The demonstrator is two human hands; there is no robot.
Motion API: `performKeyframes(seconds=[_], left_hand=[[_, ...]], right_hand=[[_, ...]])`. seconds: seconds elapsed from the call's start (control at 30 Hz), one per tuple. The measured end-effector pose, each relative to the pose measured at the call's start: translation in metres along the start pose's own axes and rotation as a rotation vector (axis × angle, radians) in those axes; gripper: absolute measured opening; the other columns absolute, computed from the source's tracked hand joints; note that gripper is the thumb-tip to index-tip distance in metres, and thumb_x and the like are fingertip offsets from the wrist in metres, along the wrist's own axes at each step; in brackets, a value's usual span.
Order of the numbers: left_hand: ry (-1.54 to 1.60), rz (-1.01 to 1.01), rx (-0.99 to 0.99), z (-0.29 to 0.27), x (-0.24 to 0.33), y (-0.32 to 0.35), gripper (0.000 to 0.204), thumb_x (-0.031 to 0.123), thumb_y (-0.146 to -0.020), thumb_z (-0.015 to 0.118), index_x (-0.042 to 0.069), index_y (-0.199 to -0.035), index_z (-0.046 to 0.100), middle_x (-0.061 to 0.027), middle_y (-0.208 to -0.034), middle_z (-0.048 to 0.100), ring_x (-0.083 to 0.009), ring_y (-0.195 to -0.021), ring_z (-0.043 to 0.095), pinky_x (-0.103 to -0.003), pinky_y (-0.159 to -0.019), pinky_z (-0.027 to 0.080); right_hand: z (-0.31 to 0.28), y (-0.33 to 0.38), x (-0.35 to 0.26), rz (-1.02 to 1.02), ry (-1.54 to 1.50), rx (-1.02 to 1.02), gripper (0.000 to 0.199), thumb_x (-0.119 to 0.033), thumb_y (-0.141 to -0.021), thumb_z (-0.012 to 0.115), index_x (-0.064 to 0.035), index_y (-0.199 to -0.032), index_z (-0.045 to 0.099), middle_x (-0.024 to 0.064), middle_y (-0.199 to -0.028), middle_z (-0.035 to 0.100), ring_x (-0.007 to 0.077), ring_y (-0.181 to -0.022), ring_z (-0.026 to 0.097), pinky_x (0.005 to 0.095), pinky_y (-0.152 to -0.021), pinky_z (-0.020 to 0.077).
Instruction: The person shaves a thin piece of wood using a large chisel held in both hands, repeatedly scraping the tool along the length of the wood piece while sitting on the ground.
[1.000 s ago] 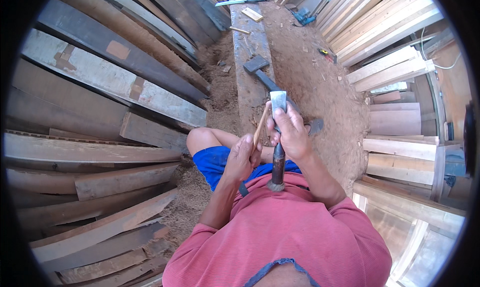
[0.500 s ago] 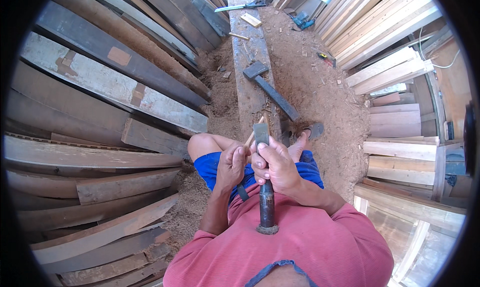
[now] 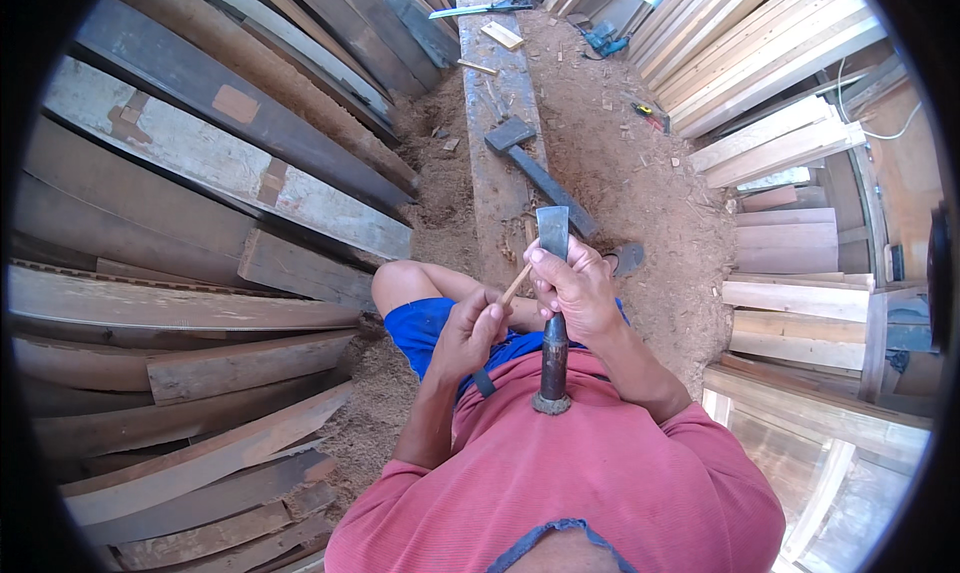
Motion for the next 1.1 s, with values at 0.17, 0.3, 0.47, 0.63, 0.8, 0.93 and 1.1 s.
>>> performKeyframes(seconds=[0.17,0.3,0.47,0.63,0.8,0.93,1.1], left_hand=[[0.664,-0.157,-0.028,0.007,-0.013,-0.013,0.009,0.017,-0.101,0.048,0.008,-0.102,0.049,0.0005,-0.068,0.049,-0.0056,-0.053,0.041,-0.021,-0.047,0.035],[0.669,-0.159,0.113,0.004,-0.013,-0.03,0.004,0.015,-0.101,0.049,0.011,-0.103,0.05,-0.0001,-0.075,0.052,-0.0053,-0.054,0.042,-0.019,-0.047,0.034],[0.495,-0.072,0.192,-0.002,-0.022,-0.036,0.004,0.012,-0.1,0.05,0.008,-0.101,0.05,0.0008,-0.08,0.053,-0.0039,-0.063,0.046,-0.019,-0.054,0.038],[0.21,0.0,0.227,-0.01,-0.014,-0.014,0.005,0.01,-0.098,0.049,0.005,-0.096,0.051,0.0032,-0.079,0.053,-0.0029,-0.068,0.047,-0.019,-0.058,0.039],[0.206,0.006,0.141,-0.011,-0.02,0.028,0.01,0.013,-0.096,0.056,0.007,-0.094,0.05,0.0049,-0.074,0.049,-0.0013,-0.061,0.042,-0.018,-0.052,0.033],[0.211,-0.087,0.25,-0.012,-0.015,0.006,0.012,0.013,-0.095,0.059,0.007,-0.095,0.049,0.0046,-0.073,0.049,-0.0015,-0.06,0.041,-0.018,-0.051,0.034],[-0.106,0.051,0.135,-0.004,0.009,-0.014,0.009,0.013,-0.098,0.053,0.004,-0.102,0.054,0.0039,-0.073,0.05,-0.0032,-0.059,0.04,-0.02,-0.052,0.034]], right_hand=[[0.003,-0.001,-0.001,-0.002,-0.139,-0.009,0.017,-0.02,-0.099,0.05,-0.0054,-0.107,0.053,0.0012,-0.073,0.054,0.0045,-0.049,0.047,0.0223,-0.043,0.0427],[-0.002,-0.004,0.004,0.016,-0.38,0.03,0.02,-0.02,-0.102,0.041,-0.0066,-0.115,0.048,0.0037,-0.081,0.056,0.0069,-0.052,0.049,0.0234,-0.048,0.0452],[0.026,0.01,0.022,0.287,-0.431,-0.163,0.017,-0.021,-0.101,0.045,-0.0076,-0.109,0.052,-0.0004,-0.074,0.054,0.0055,-0.047,0.043,0.023,-0.044,0.0412],[0.035,0.022,0.015,0.264,-0.435,-0.192,0.017,-0.024,-0.101,0.045,-0.0073,-0.104,0.05,-0.0023,-0.068,0.046,0.0049,-0.045,0.039,0.0231,-0.042,0.0392],[0.001,0.03,-0.027,0.049,-0.385,-0.101,0.022,-0.026,-0.102,0.044,-0.0046,-0.105,0.049,0.001,-0.067,0.047,0.0052,-0.042,0.036,0.0244,-0.04,0.0402],[-0.012,0.0,-0.006,0.076,-0.097,0.01,0.02,-0.024,-0.096,0.058,-0.006,-0.101,0.052,0.0009,-0.07,0.052,0.0035,-0.044,0.041,0.0214,-0.04,0.0394],[-0.005,-0.009,0.001,0.022,-0.069,-0.022,0.019,-0.022,-0.092,0.064,-0.0052,-0.089,0.056,-0.0005,-0.068,0.053,0.0032,-0.045,0.043,0.021,-0.039,0.0387]])
Point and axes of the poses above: each hand's wrist, its own y-axis away from the middle knuckle, its own z-axis out of the palm, x = y × z, the point moved 3 cm from there along -y, towards the middle knuckle
